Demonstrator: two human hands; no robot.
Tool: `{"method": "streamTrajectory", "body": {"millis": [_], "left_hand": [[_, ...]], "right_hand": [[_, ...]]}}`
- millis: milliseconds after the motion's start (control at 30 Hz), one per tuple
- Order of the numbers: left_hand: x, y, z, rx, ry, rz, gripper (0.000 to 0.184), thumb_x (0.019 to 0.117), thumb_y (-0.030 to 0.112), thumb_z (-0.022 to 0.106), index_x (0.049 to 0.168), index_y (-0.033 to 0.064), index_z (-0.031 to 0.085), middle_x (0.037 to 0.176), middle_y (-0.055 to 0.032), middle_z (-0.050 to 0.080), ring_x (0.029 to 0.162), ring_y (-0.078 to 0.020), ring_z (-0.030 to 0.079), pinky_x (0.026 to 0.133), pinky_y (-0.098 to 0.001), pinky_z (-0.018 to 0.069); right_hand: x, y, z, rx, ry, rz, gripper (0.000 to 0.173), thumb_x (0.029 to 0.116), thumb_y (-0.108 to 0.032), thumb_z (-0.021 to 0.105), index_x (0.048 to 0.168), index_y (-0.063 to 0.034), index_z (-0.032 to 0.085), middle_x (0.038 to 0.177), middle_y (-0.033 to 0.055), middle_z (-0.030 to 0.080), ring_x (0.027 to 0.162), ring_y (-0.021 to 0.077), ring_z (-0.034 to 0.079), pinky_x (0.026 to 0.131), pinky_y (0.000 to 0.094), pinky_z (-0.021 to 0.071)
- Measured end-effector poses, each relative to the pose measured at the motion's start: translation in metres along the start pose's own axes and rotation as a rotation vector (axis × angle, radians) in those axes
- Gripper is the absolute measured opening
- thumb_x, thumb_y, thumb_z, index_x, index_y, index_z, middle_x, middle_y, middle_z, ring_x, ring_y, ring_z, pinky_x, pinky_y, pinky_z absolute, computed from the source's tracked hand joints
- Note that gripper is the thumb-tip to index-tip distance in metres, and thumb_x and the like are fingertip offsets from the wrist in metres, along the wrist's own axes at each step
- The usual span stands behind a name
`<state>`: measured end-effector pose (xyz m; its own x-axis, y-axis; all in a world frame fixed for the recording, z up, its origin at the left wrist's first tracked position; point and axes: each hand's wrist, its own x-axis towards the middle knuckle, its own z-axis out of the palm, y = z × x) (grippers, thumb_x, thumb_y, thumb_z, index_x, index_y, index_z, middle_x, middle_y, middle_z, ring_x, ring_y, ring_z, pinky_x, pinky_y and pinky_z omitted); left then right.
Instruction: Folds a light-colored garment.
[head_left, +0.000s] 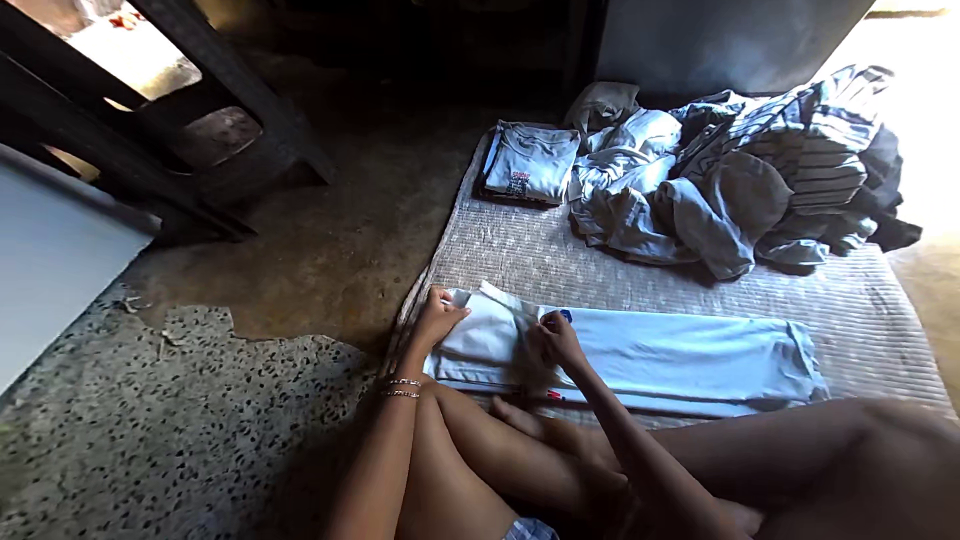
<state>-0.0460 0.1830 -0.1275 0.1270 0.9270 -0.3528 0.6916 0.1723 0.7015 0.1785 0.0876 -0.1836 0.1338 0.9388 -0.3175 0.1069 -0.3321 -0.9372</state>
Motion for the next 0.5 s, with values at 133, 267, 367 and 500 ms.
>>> {"method": "streamTrajectory", "body": {"millis": [133,267,367,500], "left_hand": [[-0.001,0.0,0.001,0.241,-0.106,0.07,0.052,0.0963,0.011,0.07,0.135,-0.0109,0.042,0.11,-0.028,0.061,0.103,-0.0352,0.061,0.096,-0.0503,0.0479],[-0.007,-0.008,-0.011,0.069,-0.179,0.298,0.031,0.0897,-0.008,0.059,0.121,-0.0089,0.059,0.126,-0.0223,0.059,0.11,-0.0252,0.058,0.091,-0.0409,0.0492],[-0.023,0.0,-0.021,0.222,-0.356,0.18,0.045,0.0899,-0.014,0.057,0.133,-0.0009,0.059,0.144,-0.0181,0.054,0.127,-0.0281,0.054,0.101,-0.0466,0.0455],[-0.024,0.021,-0.021,0.455,-0.378,0.073,0.066,0.0878,-0.016,0.062,0.149,0.0045,0.048,0.158,-0.0212,0.04,0.146,-0.0371,0.039,0.116,-0.0534,0.0334]], "right_hand": [[0.004,-0.001,0.003,-0.024,-0.001,-0.007,0.055,0.0989,-0.005,0.061,0.149,0.0029,0.04,0.117,0.0261,0.067,0.103,0.0313,0.068,0.094,0.0454,0.0525],[0.004,0.004,-0.007,0.052,-0.088,-0.189,0.052,0.0942,0.011,0.053,0.145,-0.0008,0.053,0.141,0.0213,0.059,0.125,0.0272,0.061,0.103,0.0405,0.0504],[0.001,0.008,-0.011,-0.058,-0.183,-0.197,0.046,0.0948,0.011,0.051,0.138,0.0002,0.061,0.146,0.0224,0.055,0.132,0.0297,0.056,0.108,0.0408,0.0453],[0.0,0.002,-0.008,-0.182,-0.274,-0.17,0.055,0.0965,0.008,0.053,0.15,-0.0054,0.05,0.155,0.0205,0.046,0.136,0.0315,0.053,0.112,0.0441,0.0417]]}}
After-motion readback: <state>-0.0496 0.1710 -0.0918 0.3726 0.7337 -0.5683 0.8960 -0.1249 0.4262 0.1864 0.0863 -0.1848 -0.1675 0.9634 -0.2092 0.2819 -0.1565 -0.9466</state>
